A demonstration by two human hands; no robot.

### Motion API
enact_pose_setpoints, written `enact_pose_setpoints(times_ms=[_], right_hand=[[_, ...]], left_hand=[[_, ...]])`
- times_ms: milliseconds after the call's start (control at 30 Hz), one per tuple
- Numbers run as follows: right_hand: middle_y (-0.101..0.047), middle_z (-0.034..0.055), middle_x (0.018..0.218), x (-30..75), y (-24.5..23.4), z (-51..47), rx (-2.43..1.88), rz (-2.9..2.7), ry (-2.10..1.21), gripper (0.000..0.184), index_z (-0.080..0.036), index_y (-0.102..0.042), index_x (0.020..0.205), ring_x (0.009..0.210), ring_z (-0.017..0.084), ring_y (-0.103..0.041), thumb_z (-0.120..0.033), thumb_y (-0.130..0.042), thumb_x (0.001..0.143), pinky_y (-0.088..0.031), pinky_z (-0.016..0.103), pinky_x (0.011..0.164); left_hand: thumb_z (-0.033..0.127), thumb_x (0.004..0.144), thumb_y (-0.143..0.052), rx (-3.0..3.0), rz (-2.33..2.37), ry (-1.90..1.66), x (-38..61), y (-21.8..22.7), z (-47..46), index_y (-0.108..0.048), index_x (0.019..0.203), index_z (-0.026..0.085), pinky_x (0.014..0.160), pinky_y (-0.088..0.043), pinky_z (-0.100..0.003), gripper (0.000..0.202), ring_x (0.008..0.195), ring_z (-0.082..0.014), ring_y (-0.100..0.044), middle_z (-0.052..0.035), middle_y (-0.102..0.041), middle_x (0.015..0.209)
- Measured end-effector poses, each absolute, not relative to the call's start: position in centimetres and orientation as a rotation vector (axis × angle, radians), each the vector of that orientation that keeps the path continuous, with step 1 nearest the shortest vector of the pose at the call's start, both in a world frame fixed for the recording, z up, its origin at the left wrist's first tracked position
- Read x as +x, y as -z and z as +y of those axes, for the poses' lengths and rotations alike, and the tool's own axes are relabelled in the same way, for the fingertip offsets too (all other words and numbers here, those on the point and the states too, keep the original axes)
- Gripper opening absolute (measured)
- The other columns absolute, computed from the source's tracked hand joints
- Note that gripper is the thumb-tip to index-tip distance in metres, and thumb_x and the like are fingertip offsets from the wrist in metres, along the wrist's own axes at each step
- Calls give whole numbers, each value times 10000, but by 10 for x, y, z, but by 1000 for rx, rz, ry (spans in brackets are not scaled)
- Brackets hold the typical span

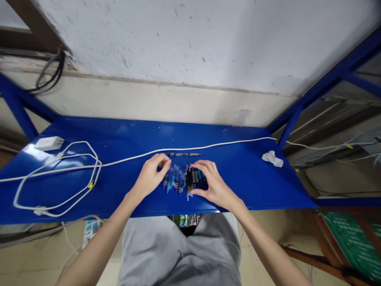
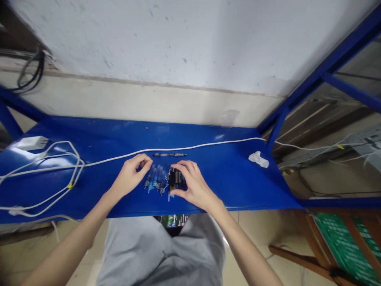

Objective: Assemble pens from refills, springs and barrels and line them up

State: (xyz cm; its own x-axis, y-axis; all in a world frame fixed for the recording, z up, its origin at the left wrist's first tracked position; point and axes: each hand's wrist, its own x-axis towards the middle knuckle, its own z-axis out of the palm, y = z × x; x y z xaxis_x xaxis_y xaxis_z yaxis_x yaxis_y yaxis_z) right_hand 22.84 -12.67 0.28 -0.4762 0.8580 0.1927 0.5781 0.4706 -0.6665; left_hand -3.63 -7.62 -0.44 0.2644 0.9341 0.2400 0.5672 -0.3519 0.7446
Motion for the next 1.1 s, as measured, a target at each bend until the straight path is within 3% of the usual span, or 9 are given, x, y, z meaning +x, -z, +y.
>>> enact_pose_setpoints(times_ms=[67,167,400,633,833,1100], right_hand=[[-426,114,1581,233,3,-131,-1163,-2294,-790,974,-359,-294,1607,1506,332,-363,-636,-789,815,-306,601,1275],[-370,135,1631,236,6,-121,-1139,-2402,-805,1162,-364,-159,1664,1559,354,-312,-653,-827,758,-171,657,1310],[-408,169,1608,229,-3,-100,-1108,-2527,-754,1299,-337,-57,1691,1480,376,-392,-607,-883,726,-320,657,1235],[-407,137,1635,233,-1,-96,-1075,-2510,-834,1204,-349,-134,1678,1469,356,-415,-578,-874,757,-383,614,1217],[-401,152,1636,235,-2,-92,-1079,-2490,-896,1193,-308,-210,1657,1501,353,-394,-571,-901,721,-359,597,1248],[-440,160,1594,232,-6,-90,-1133,-2540,-839,1018,-273,-312,1608,1497,355,-409,-404,-890,781,-372,612,1239]], left_hand=[[311,997,-549,1998,1426,-907,-40,16,-84,-600,918,224,760,-405,-294,128,766,-156,-518,21,-549,796],[281,964,-574,2032,1483,-870,-40,27,-85,-607,1067,244,824,-430,-310,114,846,-178,-537,16,-557,839],[289,977,-576,2119,1516,-755,-37,26,-82,-617,1094,234,854,-439,-364,136,900,-219,-535,-7,-591,850],[270,982,-569,2104,1519,-810,-38,30,-81,-624,1085,231,868,-451,-377,123,907,-225,-538,-12,-597,854],[252,990,-546,2126,1524,-800,-37,29,-81,-632,1072,222,860,-443,-366,123,920,-226,-532,-20,-594,866],[205,935,-609,2122,1709,-889,-41,31,-80,-629,1031,214,841,-458,-357,99,910,-221,-574,-13,-608,879]])
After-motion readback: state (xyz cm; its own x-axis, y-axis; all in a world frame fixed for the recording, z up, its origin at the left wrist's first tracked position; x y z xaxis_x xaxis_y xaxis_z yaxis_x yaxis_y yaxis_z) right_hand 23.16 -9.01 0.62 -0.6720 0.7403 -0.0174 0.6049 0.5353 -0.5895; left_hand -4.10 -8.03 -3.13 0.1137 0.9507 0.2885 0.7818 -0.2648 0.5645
